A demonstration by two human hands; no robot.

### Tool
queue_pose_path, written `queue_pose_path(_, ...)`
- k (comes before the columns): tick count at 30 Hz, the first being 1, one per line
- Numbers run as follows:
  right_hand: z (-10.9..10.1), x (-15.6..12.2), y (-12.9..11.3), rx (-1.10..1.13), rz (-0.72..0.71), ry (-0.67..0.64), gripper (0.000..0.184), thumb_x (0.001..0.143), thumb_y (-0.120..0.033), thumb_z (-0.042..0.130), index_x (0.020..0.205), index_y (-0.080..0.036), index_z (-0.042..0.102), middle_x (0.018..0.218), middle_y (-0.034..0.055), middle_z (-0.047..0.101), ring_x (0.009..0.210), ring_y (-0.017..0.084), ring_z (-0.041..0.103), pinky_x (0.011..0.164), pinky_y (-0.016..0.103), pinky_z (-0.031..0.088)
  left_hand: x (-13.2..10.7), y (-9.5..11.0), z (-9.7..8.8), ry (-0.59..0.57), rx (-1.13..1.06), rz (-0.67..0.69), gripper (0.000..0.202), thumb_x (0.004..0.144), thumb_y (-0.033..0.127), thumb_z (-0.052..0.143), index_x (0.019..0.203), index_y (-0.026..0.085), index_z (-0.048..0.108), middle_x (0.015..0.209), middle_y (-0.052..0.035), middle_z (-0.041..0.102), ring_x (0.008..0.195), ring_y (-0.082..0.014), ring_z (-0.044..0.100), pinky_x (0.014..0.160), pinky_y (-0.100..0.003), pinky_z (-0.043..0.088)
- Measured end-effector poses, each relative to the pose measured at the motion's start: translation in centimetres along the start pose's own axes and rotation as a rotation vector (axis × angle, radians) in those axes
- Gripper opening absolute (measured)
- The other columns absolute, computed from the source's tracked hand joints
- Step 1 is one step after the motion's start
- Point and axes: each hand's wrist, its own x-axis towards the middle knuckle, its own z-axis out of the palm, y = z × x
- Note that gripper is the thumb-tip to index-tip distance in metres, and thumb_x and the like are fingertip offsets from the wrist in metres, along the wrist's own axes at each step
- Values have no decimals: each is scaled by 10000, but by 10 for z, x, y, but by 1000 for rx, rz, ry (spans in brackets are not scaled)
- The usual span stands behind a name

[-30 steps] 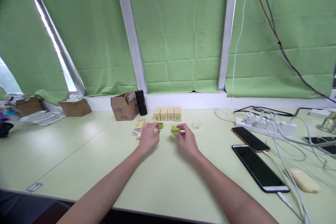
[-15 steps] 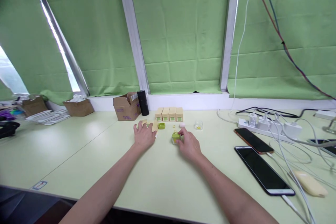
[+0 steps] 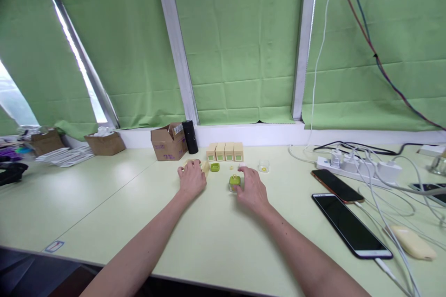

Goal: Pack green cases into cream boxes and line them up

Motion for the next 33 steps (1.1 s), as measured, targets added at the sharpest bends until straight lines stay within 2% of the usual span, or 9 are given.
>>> queue_pose_path(4,-6,0,-5,37,-134,127,380,893,-284,608,1265,-269,533,1319,99,620,1299,313,524,890,452,567,0,1,-9,128,-45,18,379,858,156,532,1237,138,537,1245,-208,585,1115,-321,587,1018,-503,324)
queue_pose_path(8,-11,-2,-13,79,-313,236,350,922,-255,585,1270,-264,548,1289,110,626,1288,324,522,1031,525,513,-2,8,-22,320,-104,119,374,892,148,489,1264,133,522,1287,-237,581,1227,-336,554,1020,-522,311)
queue_pose_path(10,-10,-3,-15,117,-345,241,345,938,-247,569,1283,-269,560,1295,113,612,1262,320,547,1059,542,496,-4,13,-28,406,-137,175,353,909,172,494,1258,129,518,1288,-245,587,1258,-342,547,1022,-530,304)
queue_pose_path(15,-6,-4,-24,356,-292,192,323,994,-310,532,1314,-285,565,1315,111,566,1137,263,648,1005,493,545,-15,28,-36,605,-222,349,334,911,197,532,1240,160,483,1290,-230,612,1255,-337,569,1024,-523,314)
queue_pose_path(20,-6,0,-34,738,-50,182,462,927,-467,687,1293,-259,497,1204,105,663,1025,245,713,927,454,585,-31,44,-35,750,-313,570,403,873,175,605,1227,223,419,1286,-195,604,1227,-319,594,1020,-521,339)
queue_pose_path(23,-5,2,-36,950,40,144,557,864,-519,757,1248,-253,453,1075,84,726,978,242,726,912,444,590,-38,52,-32,757,-366,654,422,869,155,625,1218,256,409,1303,-170,584,1229,-299,595,1033,-519,346)
queue_pose_path(27,-3,5,-35,1093,97,133,645,786,-543,819,1219,-268,427,954,41,741,881,236,734,829,420,613,-44,56,-29,688,-418,709,458,867,151,637,1239,272,399,1308,-155,558,1253,-289,573,1044,-511,353)
queue_pose_path(30,-3,5,-32,1109,102,141,666,770,-545,824,1235,-274,432,1005,51,739,897,240,735,822,421,620,-43,55,-29,609,-513,723,501,880,235,645,1302,260,376,1301,-164,546,1271,-313,549,1048,-529,366)
queue_pose_path(33,-4,4,-29,1041,51,159,613,821,-499,785,1275,-273,440,1120,84,734,962,243,725,894,451,605,-41,52,-29,514,-660,657,510,933,302,588,1378,223,352,1299,-178,545,1281,-326,523,1057,-542,385)
